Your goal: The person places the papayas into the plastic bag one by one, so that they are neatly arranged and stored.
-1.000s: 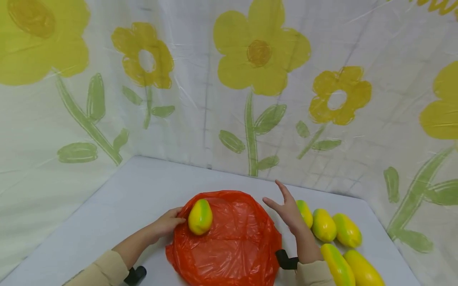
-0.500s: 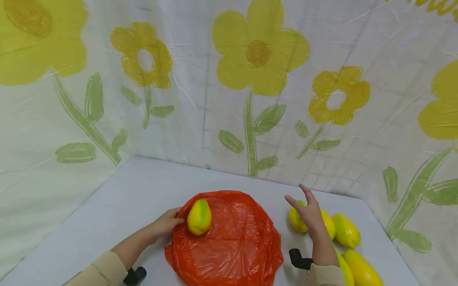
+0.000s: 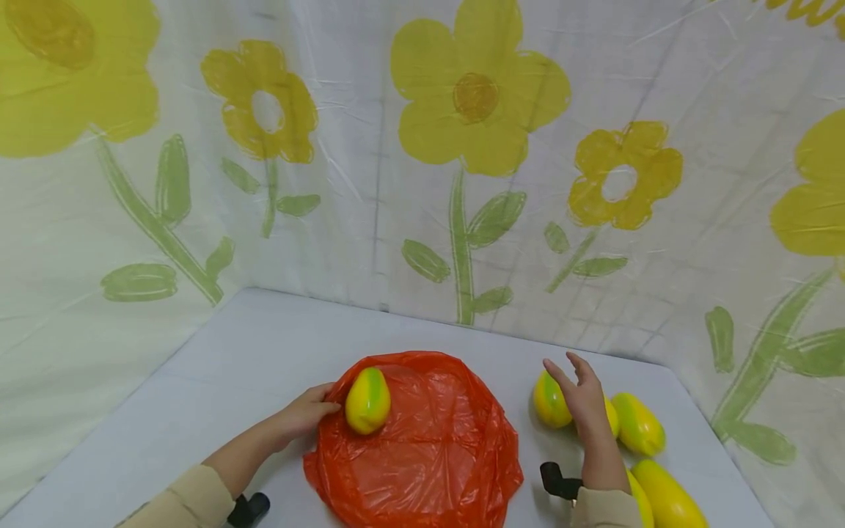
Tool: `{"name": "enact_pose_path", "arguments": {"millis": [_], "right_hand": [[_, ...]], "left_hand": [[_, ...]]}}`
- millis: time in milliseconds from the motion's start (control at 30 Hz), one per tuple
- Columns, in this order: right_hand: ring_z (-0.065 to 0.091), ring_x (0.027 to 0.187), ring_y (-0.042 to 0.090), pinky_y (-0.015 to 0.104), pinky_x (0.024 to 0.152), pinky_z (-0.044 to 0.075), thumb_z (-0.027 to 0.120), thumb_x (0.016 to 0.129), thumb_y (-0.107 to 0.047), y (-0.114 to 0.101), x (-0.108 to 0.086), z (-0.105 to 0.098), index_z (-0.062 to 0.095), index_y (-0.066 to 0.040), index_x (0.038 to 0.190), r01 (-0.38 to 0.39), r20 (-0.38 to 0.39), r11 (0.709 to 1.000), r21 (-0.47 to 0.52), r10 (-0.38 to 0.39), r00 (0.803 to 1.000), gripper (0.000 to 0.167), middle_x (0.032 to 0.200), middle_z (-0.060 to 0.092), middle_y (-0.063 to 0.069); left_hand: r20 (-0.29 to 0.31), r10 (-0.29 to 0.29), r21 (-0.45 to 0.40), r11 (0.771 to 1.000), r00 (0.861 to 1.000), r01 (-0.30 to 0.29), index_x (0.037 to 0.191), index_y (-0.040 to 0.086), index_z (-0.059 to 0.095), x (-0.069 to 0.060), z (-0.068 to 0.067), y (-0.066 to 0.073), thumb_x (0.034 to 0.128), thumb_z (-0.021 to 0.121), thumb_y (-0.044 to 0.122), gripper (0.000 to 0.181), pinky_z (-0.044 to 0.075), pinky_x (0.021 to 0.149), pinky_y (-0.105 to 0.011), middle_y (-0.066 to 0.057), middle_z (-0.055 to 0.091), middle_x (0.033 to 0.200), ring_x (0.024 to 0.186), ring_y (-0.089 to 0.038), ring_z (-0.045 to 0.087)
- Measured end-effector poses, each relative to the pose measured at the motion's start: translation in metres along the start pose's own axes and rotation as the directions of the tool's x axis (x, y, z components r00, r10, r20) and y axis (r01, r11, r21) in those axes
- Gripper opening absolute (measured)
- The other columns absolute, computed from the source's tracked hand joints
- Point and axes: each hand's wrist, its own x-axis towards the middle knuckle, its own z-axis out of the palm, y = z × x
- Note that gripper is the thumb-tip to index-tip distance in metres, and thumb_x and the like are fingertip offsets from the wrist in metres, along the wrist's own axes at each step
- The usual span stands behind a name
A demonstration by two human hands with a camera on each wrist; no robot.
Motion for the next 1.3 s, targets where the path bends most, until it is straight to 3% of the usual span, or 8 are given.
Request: {"name": "enact_pose_path", "arguments": {"millis": [300, 600, 800, 1167, 1300], "right_hand": [[0.012, 0.141, 0.041, 0.06, 0.111, 0.016, 0.053, 0.086, -0.056, 0.006, 0.004, 0.007, 0.012, -0.012, 0.15, -0.028, 0.028, 1.0, -0.005, 0.028, 0.999, 0.088, 0.154, 0.012, 0.02], [0.023, 0.134, 0.043, 0.06, 0.109, 0.023, 0.059, 0.086, -0.043, 0.019, 0.012, 0.028, 0.02, -0.01, 0.147, 0.011, 0.002, 0.991, -0.132, -0.01, 1.0, 0.08, 0.15, 0.018, 0.026], [0.033, 0.126, 0.04, 0.059, 0.107, 0.028, 0.063, 0.085, -0.028, 0.028, 0.012, 0.04, 0.027, -0.005, 0.144, 0.077, 0.01, 0.98, -0.182, -0.076, 0.997, 0.073, 0.147, 0.026, 0.024], [0.035, 0.12, 0.039, 0.06, 0.103, 0.03, 0.064, 0.083, -0.027, 0.034, 0.013, 0.041, 0.022, -0.009, 0.147, 0.078, 0.004, 0.982, -0.174, -0.078, 0.997, 0.078, 0.147, 0.026, 0.023], [0.035, 0.119, 0.039, 0.06, 0.102, 0.031, 0.063, 0.083, -0.027, 0.034, 0.012, 0.041, 0.022, -0.01, 0.147, 0.075, 0.001, 0.982, -0.175, -0.076, 0.997, 0.078, 0.147, 0.026, 0.023]], "left_hand": [[0.004, 0.001, 0.0, 1.0, 1.0, -0.001, 0.131, 0.001, 0.047, -0.001, 0.001, 0.003, 0.0925, 0.046, 0.009, 0.04, 0.055, 0.083, -0.037, -0.01, 0.06, 0.114, 0.093, -0.017, 0.056], [-0.002, -0.022, 0.001, 1.0, 1.0, 0.022, 0.132, 0.001, 0.046, -0.002, 0.002, 0.005, 0.0922, 0.047, 0.01, 0.041, 0.052, 0.088, -0.042, -0.013, 0.058, 0.121, 0.1, -0.019, 0.055], [-0.003, -0.031, -0.008, 0.999, 1.0, 0.031, 0.133, 0.003, 0.046, -0.002, 0.002, 0.006, 0.0921, 0.046, 0.01, 0.041, 0.053, 0.086, -0.041, -0.012, 0.058, 0.121, 0.099, -0.019, 0.056], [0.045, 0.018, -0.007, 1.0, 0.999, -0.018, 0.132, -0.001, 0.044, -0.002, -0.001, 0.002, 0.0935, 0.045, 0.011, 0.04, 0.055, 0.083, -0.038, -0.014, 0.058, 0.118, 0.095, -0.017, 0.056], [0.038, 0.007, -0.002, 1.0, 0.999, -0.007, 0.131, 0.0, 0.045, -0.002, -0.001, 0.002, 0.0935, 0.045, 0.011, 0.039, 0.055, 0.083, -0.037, -0.012, 0.058, 0.118, 0.094, -0.017, 0.056]]}}
